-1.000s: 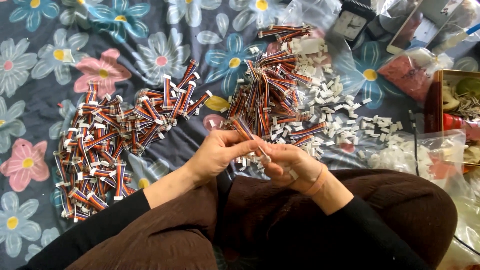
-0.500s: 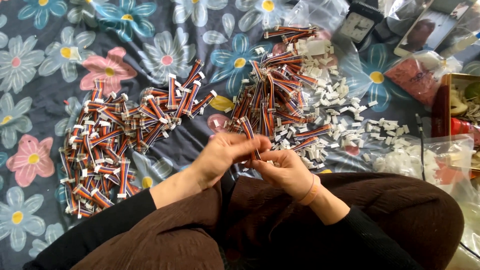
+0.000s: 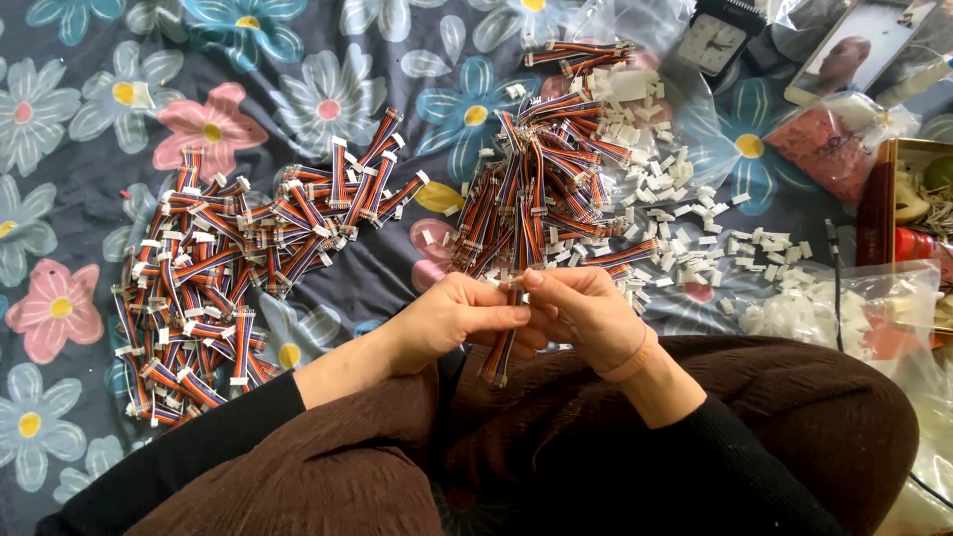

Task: Assemble ribbon cables by inserting them into plastic connectors.

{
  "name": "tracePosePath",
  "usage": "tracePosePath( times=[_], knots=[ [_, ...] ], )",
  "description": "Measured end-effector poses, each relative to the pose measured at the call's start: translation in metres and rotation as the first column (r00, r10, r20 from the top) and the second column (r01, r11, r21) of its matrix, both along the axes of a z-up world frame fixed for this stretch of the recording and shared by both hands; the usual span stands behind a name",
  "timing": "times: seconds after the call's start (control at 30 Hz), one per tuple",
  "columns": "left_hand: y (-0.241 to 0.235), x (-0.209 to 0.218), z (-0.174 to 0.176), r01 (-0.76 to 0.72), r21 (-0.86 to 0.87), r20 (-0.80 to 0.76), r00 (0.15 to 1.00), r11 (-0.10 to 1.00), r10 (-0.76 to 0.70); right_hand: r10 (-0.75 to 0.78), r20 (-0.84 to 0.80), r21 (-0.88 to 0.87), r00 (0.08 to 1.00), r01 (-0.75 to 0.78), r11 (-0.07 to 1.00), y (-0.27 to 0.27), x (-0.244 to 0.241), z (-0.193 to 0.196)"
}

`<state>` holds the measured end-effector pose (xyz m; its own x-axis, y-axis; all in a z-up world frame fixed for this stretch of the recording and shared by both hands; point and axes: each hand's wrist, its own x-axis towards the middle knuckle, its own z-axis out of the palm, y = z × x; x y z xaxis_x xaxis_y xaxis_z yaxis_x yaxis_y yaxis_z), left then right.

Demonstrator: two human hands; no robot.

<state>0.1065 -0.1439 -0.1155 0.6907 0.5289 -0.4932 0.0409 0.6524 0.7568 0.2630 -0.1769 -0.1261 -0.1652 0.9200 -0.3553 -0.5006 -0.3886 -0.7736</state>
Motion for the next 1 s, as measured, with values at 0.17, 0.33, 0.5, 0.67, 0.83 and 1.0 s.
tracePosePath(
  times=[0.17,0.33,0.5,0.67,0.83,1.0],
  knots=[
    [-0.001,-0.001,-0.023,0.007,0.003,-0.005,1.000,1.000,-0.007,-0.078,-0.028,-0.052,0.997,0.077,0.996,-0.002,-0.001,-0.048],
    [0.003,0.002,-0.028,-0.017,0.069,-0.090,0.996,0.997,0.023,-0.211,-0.020,-0.108,0.977,0.207,0.972,-0.002,-0.005,-0.067],
    [0.011,-0.001,-0.045,-0.036,0.292,-0.219,0.970,0.956,0.103,-0.264,0.038,-0.134,0.964,0.267,0.954,-0.005,-0.006,-0.062],
    [0.011,0.003,-0.034,-0.080,0.300,-0.269,0.949,0.951,0.165,-0.341,-0.088,-0.310,0.936,0.299,0.902,-0.003,-0.005,-0.066],
    [0.014,-0.003,-0.026,-0.119,0.310,-0.287,0.934,0.943,0.213,-0.400,-0.288,-0.543,0.870,0.196,0.817,0.006,0.010,-0.082],
    [0.012,-0.003,-0.023,-0.117,0.140,-0.301,0.941,0.983,0.154,-0.356,-0.259,-0.530,0.898,0.176,0.829,0.000,0.004,-0.082]
  ],
)
